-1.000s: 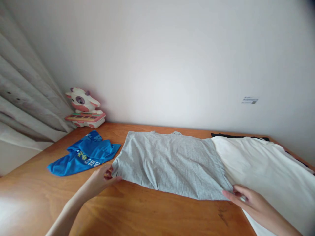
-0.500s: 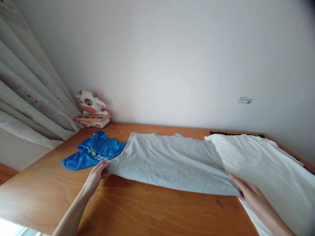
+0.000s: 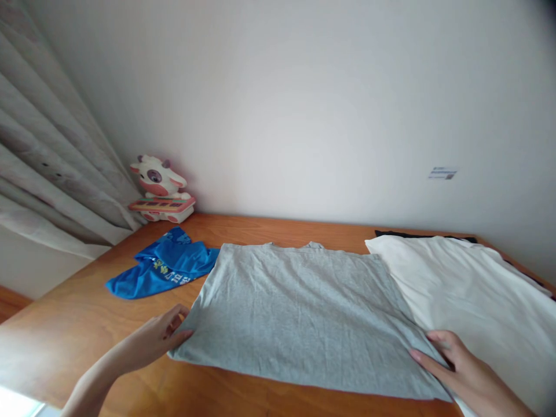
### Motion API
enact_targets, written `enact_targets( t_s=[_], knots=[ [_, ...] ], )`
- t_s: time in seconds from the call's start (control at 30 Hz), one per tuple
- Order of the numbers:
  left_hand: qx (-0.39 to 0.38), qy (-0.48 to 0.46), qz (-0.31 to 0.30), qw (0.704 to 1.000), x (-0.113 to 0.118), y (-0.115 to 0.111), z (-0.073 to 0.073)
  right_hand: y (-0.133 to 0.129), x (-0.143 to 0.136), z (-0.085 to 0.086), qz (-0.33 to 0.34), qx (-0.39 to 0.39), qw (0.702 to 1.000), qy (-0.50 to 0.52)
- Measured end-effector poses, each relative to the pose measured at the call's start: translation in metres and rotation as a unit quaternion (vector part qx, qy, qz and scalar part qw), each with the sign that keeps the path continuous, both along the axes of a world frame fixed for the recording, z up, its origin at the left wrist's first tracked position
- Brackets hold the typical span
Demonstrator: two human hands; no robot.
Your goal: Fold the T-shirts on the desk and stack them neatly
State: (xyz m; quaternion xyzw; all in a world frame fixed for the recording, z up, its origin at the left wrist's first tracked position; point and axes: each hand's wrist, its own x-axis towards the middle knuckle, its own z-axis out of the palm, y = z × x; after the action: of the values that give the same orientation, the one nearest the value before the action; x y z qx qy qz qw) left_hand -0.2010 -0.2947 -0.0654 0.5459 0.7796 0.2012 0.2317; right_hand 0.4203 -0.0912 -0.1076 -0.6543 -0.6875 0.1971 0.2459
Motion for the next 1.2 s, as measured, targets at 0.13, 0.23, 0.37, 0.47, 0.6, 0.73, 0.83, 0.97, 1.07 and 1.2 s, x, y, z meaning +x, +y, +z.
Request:
enact_targets(
  t_s=[0.13, 0.23, 0.37, 0.47, 0.6, 0.73, 0.83, 0.97, 1.07, 1.2],
  knots=[
    [0.142, 0.166, 0.015, 0.976, 0.026, 0.039, 0.017, 0.025, -0.032, 0.013, 0.046, 0.083, 0.995, -0.02],
    [0.161, 0.182, -0.069, 0.967, 0.079, 0.099, 0.016, 0.054, -0.094, 0.022, 0.153, 0.141, 0.978, -0.033],
    [0.061, 0.217, -0.063, 0.972, 0.147, 0.163, -0.012, 0.075, -0.178, 0.014, 0.226, 0.137, 0.96, -0.09],
    [0.038, 0.251, -0.026, 0.967, 0.159, 0.18, -0.035, 0.074, -0.205, -0.003, 0.2, 0.121, 0.956, -0.176],
    [0.08, 0.265, -0.08, 0.958, 0.135, 0.183, -0.044, 0.066, -0.207, -0.013, 0.139, 0.075, 0.956, -0.249],
    [0.044, 0.259, -0.061, 0.963, 0.138, 0.198, -0.037, 0.069, -0.222, -0.001, 0.13, 0.04, 0.961, -0.242],
    [0.054, 0.26, -0.056, 0.963, 0.164, 0.217, -0.036, 0.076, -0.246, 0.005, 0.212, 0.075, 0.953, -0.203],
    [0.09, 0.25, -0.125, 0.956, 0.176, 0.232, -0.042, 0.091, -0.258, -0.004, 0.258, 0.072, 0.943, -0.196],
    [0.089, 0.252, -0.122, 0.956, 0.155, 0.232, -0.047, 0.103, -0.247, -0.013, 0.171, 0.043, 0.96, -0.218],
    [0.082, 0.261, -0.061, 0.96, 0.125, 0.23, -0.047, 0.113, -0.234, -0.019, 0.118, 0.044, 0.965, -0.23]
  ],
)
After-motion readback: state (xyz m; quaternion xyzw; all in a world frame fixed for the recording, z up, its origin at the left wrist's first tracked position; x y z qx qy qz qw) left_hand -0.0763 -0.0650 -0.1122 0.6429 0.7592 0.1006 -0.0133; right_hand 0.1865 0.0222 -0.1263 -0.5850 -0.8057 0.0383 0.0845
